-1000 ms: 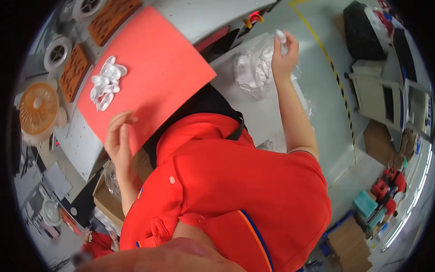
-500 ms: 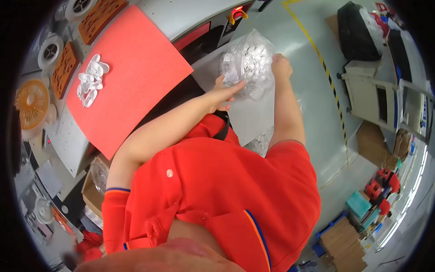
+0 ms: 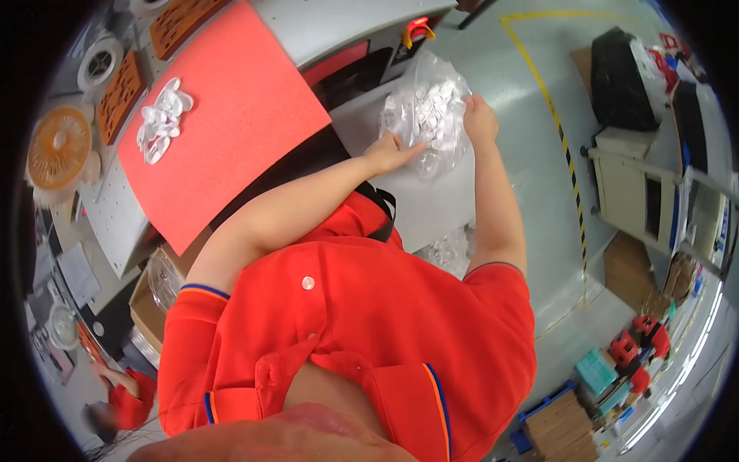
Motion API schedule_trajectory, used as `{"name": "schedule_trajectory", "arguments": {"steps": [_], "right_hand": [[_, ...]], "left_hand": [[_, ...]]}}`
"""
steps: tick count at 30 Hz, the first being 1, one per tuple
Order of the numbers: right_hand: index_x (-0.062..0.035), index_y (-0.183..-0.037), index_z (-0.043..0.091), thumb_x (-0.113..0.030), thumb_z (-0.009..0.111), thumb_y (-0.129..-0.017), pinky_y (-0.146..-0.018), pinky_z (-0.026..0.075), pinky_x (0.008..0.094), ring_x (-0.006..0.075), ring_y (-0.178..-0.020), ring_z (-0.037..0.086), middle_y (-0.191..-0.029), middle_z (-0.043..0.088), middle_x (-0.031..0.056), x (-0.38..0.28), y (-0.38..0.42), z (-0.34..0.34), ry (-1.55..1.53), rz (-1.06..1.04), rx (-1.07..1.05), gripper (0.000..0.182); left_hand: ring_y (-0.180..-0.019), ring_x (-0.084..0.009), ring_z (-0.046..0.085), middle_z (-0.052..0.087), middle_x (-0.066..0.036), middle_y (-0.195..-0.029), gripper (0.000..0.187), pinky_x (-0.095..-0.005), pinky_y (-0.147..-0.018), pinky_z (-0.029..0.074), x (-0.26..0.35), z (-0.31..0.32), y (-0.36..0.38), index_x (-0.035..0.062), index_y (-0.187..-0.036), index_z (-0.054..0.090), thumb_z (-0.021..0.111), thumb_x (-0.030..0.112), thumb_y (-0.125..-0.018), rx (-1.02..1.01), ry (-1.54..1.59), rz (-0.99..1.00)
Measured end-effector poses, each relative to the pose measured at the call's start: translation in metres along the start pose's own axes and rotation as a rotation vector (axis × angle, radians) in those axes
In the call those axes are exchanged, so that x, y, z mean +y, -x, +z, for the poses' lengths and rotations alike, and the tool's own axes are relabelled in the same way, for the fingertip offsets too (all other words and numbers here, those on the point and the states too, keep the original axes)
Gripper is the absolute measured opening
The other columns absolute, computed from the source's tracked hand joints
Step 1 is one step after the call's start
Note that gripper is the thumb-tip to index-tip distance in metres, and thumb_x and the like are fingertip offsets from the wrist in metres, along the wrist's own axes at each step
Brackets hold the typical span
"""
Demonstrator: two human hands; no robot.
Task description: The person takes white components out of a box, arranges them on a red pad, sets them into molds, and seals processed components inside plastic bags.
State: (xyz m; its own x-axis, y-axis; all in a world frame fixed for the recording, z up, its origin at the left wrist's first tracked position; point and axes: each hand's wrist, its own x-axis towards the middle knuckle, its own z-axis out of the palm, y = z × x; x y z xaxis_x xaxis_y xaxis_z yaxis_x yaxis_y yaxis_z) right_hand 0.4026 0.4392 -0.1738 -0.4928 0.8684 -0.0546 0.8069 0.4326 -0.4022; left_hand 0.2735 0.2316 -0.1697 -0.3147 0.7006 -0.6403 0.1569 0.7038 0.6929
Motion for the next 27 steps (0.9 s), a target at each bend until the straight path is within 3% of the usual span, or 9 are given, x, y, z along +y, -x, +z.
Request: {"name": "schedule_trajectory", "arguments": {"steps": [2,5,7,10,16,17,19,23,27], "right_hand": [[-0.0174,-0.1,0.064,-0.029,0.044,-0.095,-0.076,0.047,0.0498,0.0401,-0.093,0.061,-0.097,0.066,0.0168,-0.012,0.003,0.003,0.054,0.026,-0.054,0.024],[-0.0119,-0.097,0.064,-0.026,0.045,-0.096,-0.071,0.049,0.0432,0.0322,-0.081,0.065,-0.088,0.067,0.0145,0.015,-0.01,0.01,-0.056,-0.103,0.134,0.023],[-0.0094,-0.095,0.063,-0.024,0.046,-0.096,-0.066,0.048,0.0376,0.0247,-0.074,0.062,-0.082,0.066,0.0104,0.019,-0.02,-0.012,-0.222,-0.018,0.184,0.023],[-0.0063,-0.091,0.063,-0.022,0.048,-0.097,-0.058,0.044,0.0275,0.0124,-0.064,0.054,-0.073,0.06,0.0027,0.008,-0.01,-0.032,-0.521,0.126,0.278,0.023],[-0.006,-0.094,0.065,-0.022,0.05,-0.097,-0.054,0.042,0.0227,0.008,-0.061,0.049,-0.073,0.055,-0.0018,0.026,0.028,0.01,-0.791,0.268,0.143,0.022],[-0.0057,-0.098,0.065,-0.022,0.051,-0.097,-0.054,0.042,0.023,0.0082,-0.061,0.049,-0.074,0.054,-0.0015,0.024,0.024,0.018,-0.742,0.214,0.117,0.022],[-0.0074,-0.106,0.065,-0.023,0.057,-0.095,-0.057,0.042,0.0228,0.0074,-0.065,0.046,-0.08,0.054,-0.0024,0.029,0.016,0.02,-0.712,0.179,0.095,0.021],[-0.0005,-0.117,0.058,-0.017,0.053,-0.096,-0.08,0.046,0.0279,0.0143,-0.091,0.056,-0.104,0.061,0.0068,-0.008,-0.002,0.015,-0.592,-0.002,0.443,0.027],[-0.0007,-0.114,0.06,-0.009,0.053,-0.095,-0.083,0.045,0.0278,0.0176,-0.098,0.057,-0.109,0.062,0.0105,-0.17,0.017,-0.041,-0.688,-0.315,0.449,0.022]], "left_hand": [[-0.068,-0.0147,0.054,0.061,-0.005,-0.086,0.058,-0.0285,-0.064,0.045,-0.01,-0.01,-0.012,0.0032,-0.089,0.061,0.049,0.06,-0.088,0.054,-0.249,0.131],[-0.069,-0.0148,0.053,0.057,-0.003,-0.076,0.051,-0.0295,-0.069,0.045,-0.007,-0.019,-0.016,0.0022,-0.083,0.056,0.048,0.052,-0.092,-0.009,0.092,0.182],[-0.072,-0.0209,0.058,0.061,-0.011,-0.076,0.043,-0.0352,-0.073,0.048,0.014,-0.024,-0.008,0.0013,-0.077,0.056,0.048,0.041,-0.091,0.21,0.65,0.228],[-0.066,-0.017,0.056,0.059,-0.009,-0.069,0.039,-0.0339,-0.066,0.046,0.037,-0.044,0.027,0.0005,-0.073,0.054,0.046,0.033,-0.093,0.192,0.64,0.491],[-0.068,-0.0117,0.055,0.059,-0.003,-0.069,0.031,-0.03,-0.065,0.044,0.002,-0.05,-0.003,0.0009,-0.078,0.057,0.051,0.028,-0.092,0.159,0.501,0.326],[-0.092,-0.026,0.062,0.064,-0.012,-0.102,0.033,-0.036,-0.083,0.047,-0.02,-0.041,-0.026,0.0051,-0.099,0.058,0.043,0.035,-0.095,0.174,0.285,0.367],[-0.121,-0.0297,0.052,0.055,-0.016,-0.127,0.049,-0.0374,-0.102,0.037,-0.021,-0.035,-0.026,0.0144,-0.129,0.048,0.044,0.047,-0.092,0.048,0.374,0.139],[-0.076,-0.0211,0.061,0.064,-0.008,-0.082,0.041,-0.0363,-0.072,0.048,-0.005,-0.043,0.023,0.0161,-0.116,0.05,0.053,0.047,-0.089,0.264,0.507,0.265],[-0.076,-0.0142,0.062,0.064,-0.006,-0.094,0.027,-0.0282,-0.072,0.05,0.006,-0.121,0.131,0.0035,-0.114,0.057,0.051,0.023,-0.097,-0.16,0.5,0.523]]}}
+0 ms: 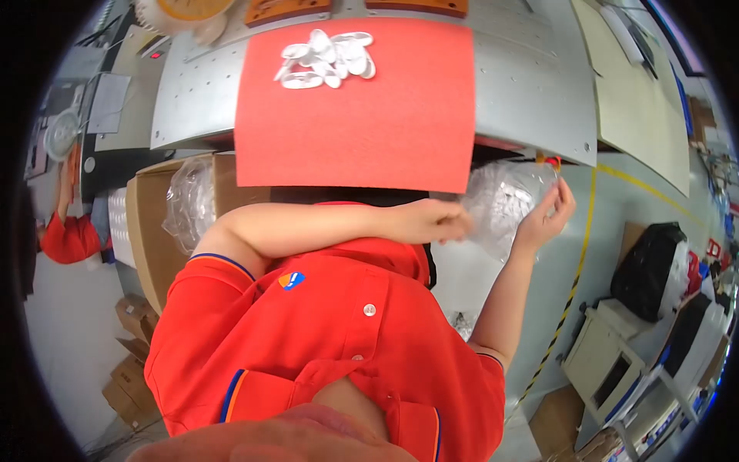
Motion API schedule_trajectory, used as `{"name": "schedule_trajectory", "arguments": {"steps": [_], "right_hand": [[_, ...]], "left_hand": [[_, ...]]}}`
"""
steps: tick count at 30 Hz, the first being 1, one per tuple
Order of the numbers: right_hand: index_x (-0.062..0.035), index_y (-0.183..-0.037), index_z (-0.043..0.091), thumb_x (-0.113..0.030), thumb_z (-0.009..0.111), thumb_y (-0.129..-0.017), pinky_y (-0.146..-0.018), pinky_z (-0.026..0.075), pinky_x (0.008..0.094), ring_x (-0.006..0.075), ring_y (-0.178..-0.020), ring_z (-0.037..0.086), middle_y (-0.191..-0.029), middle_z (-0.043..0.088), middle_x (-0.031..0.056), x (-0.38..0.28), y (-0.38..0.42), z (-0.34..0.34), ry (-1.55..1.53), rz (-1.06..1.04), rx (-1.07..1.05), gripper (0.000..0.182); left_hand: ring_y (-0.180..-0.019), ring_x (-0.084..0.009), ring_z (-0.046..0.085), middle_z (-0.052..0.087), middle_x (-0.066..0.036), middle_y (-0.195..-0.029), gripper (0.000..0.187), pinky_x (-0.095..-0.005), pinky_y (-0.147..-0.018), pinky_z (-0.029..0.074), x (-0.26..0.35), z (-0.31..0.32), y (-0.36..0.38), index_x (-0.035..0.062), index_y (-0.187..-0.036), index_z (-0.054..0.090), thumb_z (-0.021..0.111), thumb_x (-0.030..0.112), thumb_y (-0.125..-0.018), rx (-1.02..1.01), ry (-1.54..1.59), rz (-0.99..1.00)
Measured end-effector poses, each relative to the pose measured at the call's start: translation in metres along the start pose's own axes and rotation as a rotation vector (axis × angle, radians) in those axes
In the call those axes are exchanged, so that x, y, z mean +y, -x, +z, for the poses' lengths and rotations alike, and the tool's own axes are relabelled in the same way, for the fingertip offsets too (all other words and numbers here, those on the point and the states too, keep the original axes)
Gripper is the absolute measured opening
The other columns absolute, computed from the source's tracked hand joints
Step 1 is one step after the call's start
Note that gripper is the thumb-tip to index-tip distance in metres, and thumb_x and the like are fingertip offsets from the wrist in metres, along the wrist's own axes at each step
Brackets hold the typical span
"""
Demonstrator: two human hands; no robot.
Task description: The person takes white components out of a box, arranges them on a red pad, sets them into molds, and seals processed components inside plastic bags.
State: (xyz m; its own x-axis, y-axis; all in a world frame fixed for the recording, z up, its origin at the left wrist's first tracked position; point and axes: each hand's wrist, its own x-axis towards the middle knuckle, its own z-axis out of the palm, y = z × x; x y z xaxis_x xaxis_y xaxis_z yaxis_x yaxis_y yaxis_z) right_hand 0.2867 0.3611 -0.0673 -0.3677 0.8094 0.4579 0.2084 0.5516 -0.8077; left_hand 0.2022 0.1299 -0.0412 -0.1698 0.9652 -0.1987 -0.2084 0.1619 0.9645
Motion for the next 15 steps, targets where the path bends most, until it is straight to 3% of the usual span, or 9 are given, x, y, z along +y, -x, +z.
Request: {"name": "schedule_trajectory", "arguments": {"steps": [2,4,6,8,9,12,14,15], "right_hand": [[-0.0006,-0.108,0.063,-0.002,0.056,-0.091,-0.082,0.046,0.0288,0.0213,-0.096,0.058,-0.107,0.063,0.0124,-0.059,-0.01,0.03,0.007,-0.562,-0.341,0.018],[-0.0011,-0.102,0.066,0.002,0.059,-0.087,-0.082,0.046,0.0296,0.0241,-0.094,0.059,-0.104,0.064,0.0122,-0.115,-0.011,0.062,-0.16,-0.614,-0.653,0.016],[-0.0021,-0.102,0.066,-0.005,0.063,-0.086,-0.078,0.047,0.0322,0.0246,-0.092,0.059,-0.1,0.063,0.0106,-0.155,-0.011,0.099,-0.173,-0.743,-0.771,0.016],[-0.0027,-0.1,0.066,-0.014,0.067,-0.085,-0.078,0.047,0.0349,0.0255,-0.091,0.059,-0.097,0.062,0.0112,-0.185,-0.004,0.135,-0.167,-0.64,-0.878,0.019],[-0.0027,-0.1,0.066,-0.014,0.067,-0.085,-0.078,0.047,0.0349,0.0255,-0.091,0.059,-0.097,0.062,0.0112,-0.196,-0.001,0.153,-0.168,-0.646,-0.868,0.019],[-0.0031,-0.097,0.066,-0.021,0.071,-0.081,-0.078,0.048,0.0358,0.0263,-0.09,0.059,-0.096,0.06,0.0118,-0.214,-0.001,0.191,0.028,-0.676,-0.948,0.025],[-0.0025,-0.092,0.066,-0.022,0.071,-0.078,-0.079,0.048,0.0347,0.0269,-0.09,0.059,-0.098,0.061,0.0125,-0.219,-0.009,0.207,0.178,-0.585,-1.141,0.025],[-0.0025,-0.092,0.066,-0.022,0.071,-0.078,-0.079,0.048,0.0347,0.0269,-0.09,0.059,-0.098,0.061,0.0125,-0.222,-0.016,0.21,0.178,-0.602,-1.138,0.025]], "left_hand": [[-0.083,-0.015,0.065,0.066,-0.008,-0.099,0.022,-0.0284,-0.076,0.05,0.038,-0.033,0.047,0.0013,-0.108,0.062,0.052,0.018,-0.097,-0.138,-0.094,0.18],[-0.087,-0.0134,0.065,0.067,-0.008,-0.097,0.021,-0.0281,-0.078,0.052,0.077,-0.072,0.088,0.0023,-0.108,0.063,0.054,0.016,-0.096,-0.058,-0.076,0.122],[-0.092,-0.0135,0.063,0.066,-0.004,-0.095,0.017,-0.0275,-0.082,0.05,0.099,-0.109,0.118,0.0042,-0.106,0.064,0.055,0.014,-0.095,0.336,-0.245,0.166],[-0.093,-0.0182,0.063,0.065,-0.008,-0.098,0.013,-0.0301,-0.08,0.05,0.101,-0.159,0.131,0.0026,-0.104,0.062,0.055,0.004,-0.092,0.749,-0.689,0.394],[-0.095,-0.023,0.062,0.061,-0.012,-0.104,0.018,-0.0323,-0.081,0.05,0.105,-0.177,0.137,0.0011,-0.106,0.059,0.055,0.0,-0.089,0.851,-0.965,0.423],[-0.096,-0.0264,0.061,0.057,-0.012,-0.106,0.017,-0.0336,-0.08,0.05,0.093,-0.215,0.135,0.0012,-0.106,0.058,0.055,0.0,-0.088,0.85,-1.095,0.428],[-0.092,-0.0255,0.06,0.056,-0.01,-0.106,0.014,-0.0327,-0.078,0.05,0.083,-0.234,0.132,0.0014,-0.103,0.058,0.057,0.004,-0.089,0.648,-1.042,0.289],[-0.092,-0.0255,0.06,0.056,-0.01,-0.106,0.014,-0.0327,-0.078,0.05,0.087,-0.238,0.132,0.0014,-0.103,0.058,0.057,0.004,-0.089,0.662,-1.045,0.298]]}}
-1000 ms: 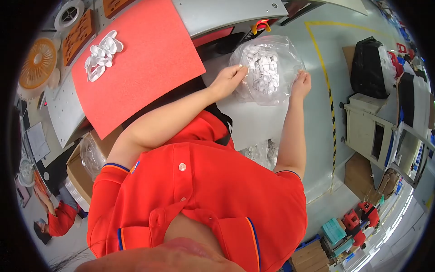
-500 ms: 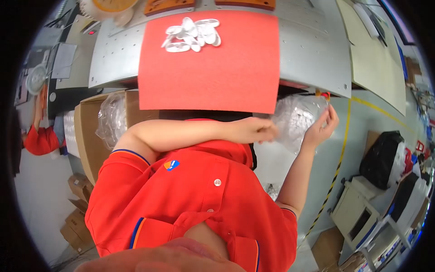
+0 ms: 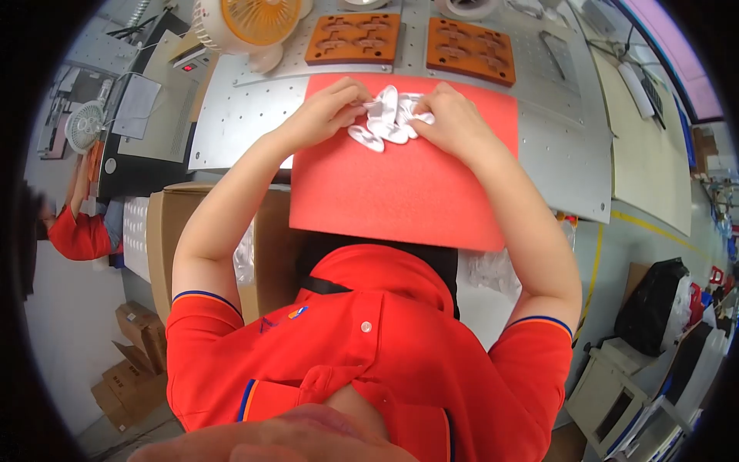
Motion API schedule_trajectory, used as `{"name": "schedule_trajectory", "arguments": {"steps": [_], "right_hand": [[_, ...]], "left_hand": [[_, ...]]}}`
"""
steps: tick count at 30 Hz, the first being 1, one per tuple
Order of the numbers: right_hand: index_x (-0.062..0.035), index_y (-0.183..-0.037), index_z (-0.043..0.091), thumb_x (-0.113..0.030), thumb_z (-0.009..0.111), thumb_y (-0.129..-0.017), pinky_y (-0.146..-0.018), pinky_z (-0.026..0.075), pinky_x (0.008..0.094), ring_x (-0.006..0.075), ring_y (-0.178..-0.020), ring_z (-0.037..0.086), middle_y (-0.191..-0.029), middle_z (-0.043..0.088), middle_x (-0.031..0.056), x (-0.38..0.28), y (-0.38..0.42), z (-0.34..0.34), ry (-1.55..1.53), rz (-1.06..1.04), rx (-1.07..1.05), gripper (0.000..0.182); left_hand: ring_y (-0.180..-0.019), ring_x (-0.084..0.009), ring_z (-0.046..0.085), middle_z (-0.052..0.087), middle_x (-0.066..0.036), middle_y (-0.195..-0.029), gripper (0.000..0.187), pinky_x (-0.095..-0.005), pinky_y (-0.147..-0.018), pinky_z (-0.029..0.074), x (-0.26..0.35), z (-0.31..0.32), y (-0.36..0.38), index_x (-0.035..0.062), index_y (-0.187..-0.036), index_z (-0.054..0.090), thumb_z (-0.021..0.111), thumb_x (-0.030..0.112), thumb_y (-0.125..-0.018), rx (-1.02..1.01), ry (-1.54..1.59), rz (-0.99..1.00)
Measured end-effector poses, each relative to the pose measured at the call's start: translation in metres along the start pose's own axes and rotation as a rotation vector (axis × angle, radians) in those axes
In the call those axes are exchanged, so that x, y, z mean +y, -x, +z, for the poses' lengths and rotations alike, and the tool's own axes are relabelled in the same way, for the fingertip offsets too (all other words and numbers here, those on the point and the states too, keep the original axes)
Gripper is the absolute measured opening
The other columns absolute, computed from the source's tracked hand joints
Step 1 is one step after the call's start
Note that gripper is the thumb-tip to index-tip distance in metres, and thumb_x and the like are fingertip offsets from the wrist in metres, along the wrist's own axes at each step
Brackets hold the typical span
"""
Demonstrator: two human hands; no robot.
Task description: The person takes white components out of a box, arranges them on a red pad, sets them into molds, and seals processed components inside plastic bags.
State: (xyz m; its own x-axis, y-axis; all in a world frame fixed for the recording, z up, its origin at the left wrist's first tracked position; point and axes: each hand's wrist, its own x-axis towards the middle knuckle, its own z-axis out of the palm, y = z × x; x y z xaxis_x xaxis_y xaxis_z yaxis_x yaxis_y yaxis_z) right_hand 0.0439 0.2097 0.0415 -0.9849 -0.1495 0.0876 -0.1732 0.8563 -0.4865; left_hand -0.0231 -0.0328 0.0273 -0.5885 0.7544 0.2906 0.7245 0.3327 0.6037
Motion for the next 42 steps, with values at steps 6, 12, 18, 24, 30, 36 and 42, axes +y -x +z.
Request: {"name": "schedule_trajectory", "arguments": {"steps": [6,12,18,24,30,36,42], "right_hand": [[0.0003,-0.085,0.066,-0.012,0.068,-0.079,-0.072,0.049,0.0278,0.0167,-0.085,0.06,-0.094,0.059,0.0073,0.007,-0.014,-0.034,-0.21,-0.042,-0.232,0.013],[-0.0032,-0.096,0.065,-0.015,0.065,-0.085,-0.073,0.051,0.0303,0.0203,-0.085,0.063,-0.1,0.064,0.0064,-0.004,-0.117,0.005,-0.162,-0.237,0.2,0.016],[-0.0086,-0.105,0.067,-0.012,0.061,-0.084,-0.077,0.051,0.038,0.0256,-0.096,0.063,-0.105,0.067,0.0056,0.013,-0.176,0.055,0.296,-0.356,0.275,0.022],[-0.0106,-0.109,0.066,-0.011,0.058,-0.087,-0.09,0.045,0.0358,0.0264,-0.1,0.06,-0.107,0.067,0.0029,0.008,-0.146,0.038,0.219,-0.566,0.592,0.024],[-0.0093,-0.09,0.067,-0.024,0.067,-0.082,-0.076,0.05,0.0372,0.0231,-0.091,0.058,-0.102,0.061,0.0048,-0.032,-0.044,0.0,0.129,-0.253,0.064,0.017],[-0.0078,-0.088,0.067,-0.024,0.07,-0.08,-0.075,0.05,0.0346,0.023,-0.091,0.058,-0.092,0.059,0.007,-0.013,-0.028,0.014,0.116,-0.16,-0.038,0.019],[-0.0065,-0.099,0.064,-0.02,0.064,-0.089,-0.08,0.049,0.0264,0.0145,-0.094,0.062,-0.098,0.063,0.0041,0.057,-0.062,-0.039,-0.515,0.107,0.219,0.016]], "left_hand": [[-0.085,-0.0119,0.06,0.061,-0.003,-0.096,0.016,-0.0258,-0.079,0.048,-0.029,-0.023,-0.005,0.0042,-0.106,0.06,0.057,0.016,-0.095,0.024,0.537,-0.326],[-0.083,-0.0199,0.062,0.061,-0.006,-0.096,0.016,-0.0336,-0.079,0.049,-0.087,-0.034,-0.064,0.0086,-0.104,0.063,0.059,0.014,-0.089,0.403,-0.153,-0.128],[-0.088,-0.0239,0.063,0.061,-0.006,-0.096,0.021,-0.0372,-0.081,0.046,-0.11,-0.028,-0.081,0.0117,-0.1,0.065,0.053,0.014,-0.084,0.298,-0.843,-0.02],[-0.09,-0.0273,0.062,0.061,-0.009,-0.098,0.018,-0.0399,-0.081,0.046,-0.105,-0.029,-0.066,0.0071,-0.101,0.064,0.054,0.013,-0.087,0.352,-0.674,0.072],[-0.085,-0.0305,0.06,0.057,-0.015,-0.098,0.023,-0.0386,-0.073,0.049,0.001,-0.025,-0.001,0.002,-0.099,0.061,0.063,0.022,-0.088,-0.021,-0.058,-0.08],[-0.083,-0.0273,0.062,0.058,-0.013,-0.096,0.019,-0.0347,-0.074,0.05,-0.013,-0.02,-0.01,0.0014,-0.1,0.062,0.062,0.017,-0.09,-0.238,0.031,-0.14],[-0.09,-0.0294,0.06,0.057,-0.013,-0.091,0.025,-0.0388,-0.077,0.047,-0.01,0.022,-0.116,0.0025,-0.099,0.062,0.056,0.027,-0.094,0.203,-0.057,-0.142]]}}
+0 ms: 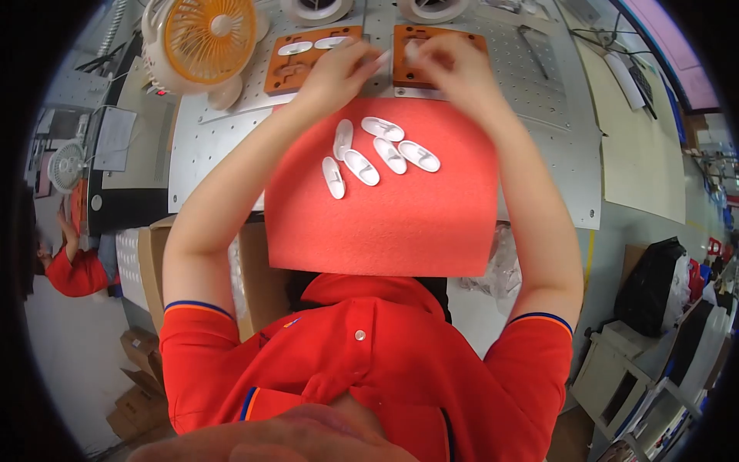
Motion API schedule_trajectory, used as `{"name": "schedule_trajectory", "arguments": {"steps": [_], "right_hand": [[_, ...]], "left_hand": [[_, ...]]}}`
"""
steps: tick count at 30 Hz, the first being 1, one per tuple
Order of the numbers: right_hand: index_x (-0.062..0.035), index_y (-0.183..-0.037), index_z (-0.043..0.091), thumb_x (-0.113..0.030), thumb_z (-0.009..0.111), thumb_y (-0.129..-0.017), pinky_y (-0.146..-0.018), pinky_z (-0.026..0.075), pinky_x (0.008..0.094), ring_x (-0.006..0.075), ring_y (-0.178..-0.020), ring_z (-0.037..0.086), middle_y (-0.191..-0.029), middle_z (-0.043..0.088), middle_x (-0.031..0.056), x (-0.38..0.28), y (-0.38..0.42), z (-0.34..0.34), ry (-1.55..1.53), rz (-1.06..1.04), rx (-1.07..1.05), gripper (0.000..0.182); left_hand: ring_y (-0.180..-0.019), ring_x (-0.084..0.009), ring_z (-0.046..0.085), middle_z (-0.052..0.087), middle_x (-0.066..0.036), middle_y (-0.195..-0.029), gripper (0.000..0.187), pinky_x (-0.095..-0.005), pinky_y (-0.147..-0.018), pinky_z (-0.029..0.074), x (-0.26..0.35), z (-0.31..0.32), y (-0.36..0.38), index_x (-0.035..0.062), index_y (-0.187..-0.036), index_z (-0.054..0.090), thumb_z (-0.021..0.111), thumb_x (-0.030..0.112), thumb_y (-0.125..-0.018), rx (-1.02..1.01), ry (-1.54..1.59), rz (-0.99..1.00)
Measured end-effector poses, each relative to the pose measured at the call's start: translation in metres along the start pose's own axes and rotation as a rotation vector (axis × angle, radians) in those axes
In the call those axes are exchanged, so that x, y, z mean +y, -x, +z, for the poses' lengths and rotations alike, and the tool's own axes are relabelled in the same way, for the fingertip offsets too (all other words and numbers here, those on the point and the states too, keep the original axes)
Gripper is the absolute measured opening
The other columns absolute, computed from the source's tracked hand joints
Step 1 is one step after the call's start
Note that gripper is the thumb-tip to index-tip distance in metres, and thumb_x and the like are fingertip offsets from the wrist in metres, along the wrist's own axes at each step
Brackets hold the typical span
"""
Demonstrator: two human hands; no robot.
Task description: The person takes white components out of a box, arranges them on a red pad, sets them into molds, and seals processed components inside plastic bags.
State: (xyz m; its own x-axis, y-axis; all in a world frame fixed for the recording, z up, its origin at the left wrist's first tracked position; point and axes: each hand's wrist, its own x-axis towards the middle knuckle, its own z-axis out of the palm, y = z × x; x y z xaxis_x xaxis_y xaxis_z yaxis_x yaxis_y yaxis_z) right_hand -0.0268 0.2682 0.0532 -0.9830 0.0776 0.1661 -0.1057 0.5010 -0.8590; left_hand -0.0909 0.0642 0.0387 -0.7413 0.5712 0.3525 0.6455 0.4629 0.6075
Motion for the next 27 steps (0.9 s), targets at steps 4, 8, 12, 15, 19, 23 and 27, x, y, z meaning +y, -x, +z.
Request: {"name": "schedule_trajectory", "arguments": {"steps": [4,8,12,15,19,23,27], "right_hand": [[-0.0099,-0.104,0.065,-0.019,0.06,-0.091,-0.082,0.051,0.031,0.0204,-0.1,0.063,-0.103,0.066,0.0045,0.057,-0.03,-0.025,0.655,-0.26,0.208,0.017],[-0.0126,-0.108,0.066,-0.018,0.057,-0.091,-0.088,0.048,0.0364,0.0245,-0.108,0.059,-0.111,0.066,0.0043,0.087,-0.021,-0.016,0.805,-0.456,0.325,0.02],[-0.0156,-0.113,0.066,-0.018,0.057,-0.091,-0.097,0.043,0.0372,0.0256,-0.119,0.052,-0.118,0.063,0.0038,0.072,-0.019,-0.023,0.974,-0.512,0.316,0.024],[-0.0151,-0.112,0.067,-0.015,0.057,-0.091,-0.092,0.044,0.037,0.0257,-0.113,0.054,-0.115,0.063,0.0052,0.041,0.003,-0.013,0.797,-0.594,0.314,0.024],[-0.0116,-0.108,0.066,-0.006,0.057,-0.088,-0.087,0.047,0.0353,0.026,-0.103,0.058,-0.11,0.063,0.0068,0.012,0.043,0.01,0.345,-0.414,-0.001,0.023],[-0.0123,-0.101,0.065,-0.004,0.062,-0.078,-0.089,0.049,0.0352,0.0223,-0.109,0.058,-0.113,0.062,0.0037,0.005,0.037,0.019,0.507,-0.747,-0.193,0.025],[-0.0147,-0.092,0.063,-0.008,0.065,-0.073,-0.087,0.051,0.0346,0.0205,-0.11,0.057,-0.111,0.062,0.0,0.018,0.02,0.016,0.568,-1.107,-0.359,0.021]], "left_hand": [[-0.094,-0.0278,0.061,0.061,-0.009,-0.096,0.017,-0.0394,-0.08,0.046,-0.007,0.066,-0.065,0.0088,-0.095,0.066,0.06,0.02,-0.083,0.148,-0.499,0.359],[-0.093,-0.0255,0.062,0.061,-0.006,-0.097,0.024,-0.0382,-0.08,0.048,0.002,0.095,-0.061,0.012,-0.103,0.065,0.056,0.012,-0.081,0.074,-0.823,0.311],[-0.103,-0.0286,0.059,0.063,-0.007,-0.104,0.028,-0.044,-0.087,0.044,-0.013,0.081,-0.053,0.0102,-0.109,0.064,0.057,0.008,-0.082,0.14,-0.476,0.401],[-0.107,-0.0314,0.056,0.063,-0.01,-0.107,0.03,-0.0442,-0.089,0.044,0.001,0.036,-0.022,0.0087,-0.113,0.061,0.056,0.004,-0.084,0.119,-0.327,0.326],[-0.106,-0.0334,0.056,0.06,-0.011,-0.116,0.024,-0.0397,-0.09,0.046,0.007,-0.034,0.033,0.0058,-0.109,0.06,0.051,0.001,-0.088,-0.095,-0.217,0.138],[-0.103,-0.0266,0.057,0.062,-0.006,-0.106,0.025,-0.0393,-0.091,0.044,-0.003,-0.055,0.064,0.0093,-0.097,0.062,0.054,-0.005,-0.079,-0.235,-0.291,0.394],[-0.104,-0.0216,0.057,0.06,-0.003,-0.106,0.02,-0.0357,-0.095,0.041,-0.019,-0.052,0.076,0.0106,-0.091,0.062,0.057,-0.003,-0.078,-0.409,-0.257,0.6]]}}
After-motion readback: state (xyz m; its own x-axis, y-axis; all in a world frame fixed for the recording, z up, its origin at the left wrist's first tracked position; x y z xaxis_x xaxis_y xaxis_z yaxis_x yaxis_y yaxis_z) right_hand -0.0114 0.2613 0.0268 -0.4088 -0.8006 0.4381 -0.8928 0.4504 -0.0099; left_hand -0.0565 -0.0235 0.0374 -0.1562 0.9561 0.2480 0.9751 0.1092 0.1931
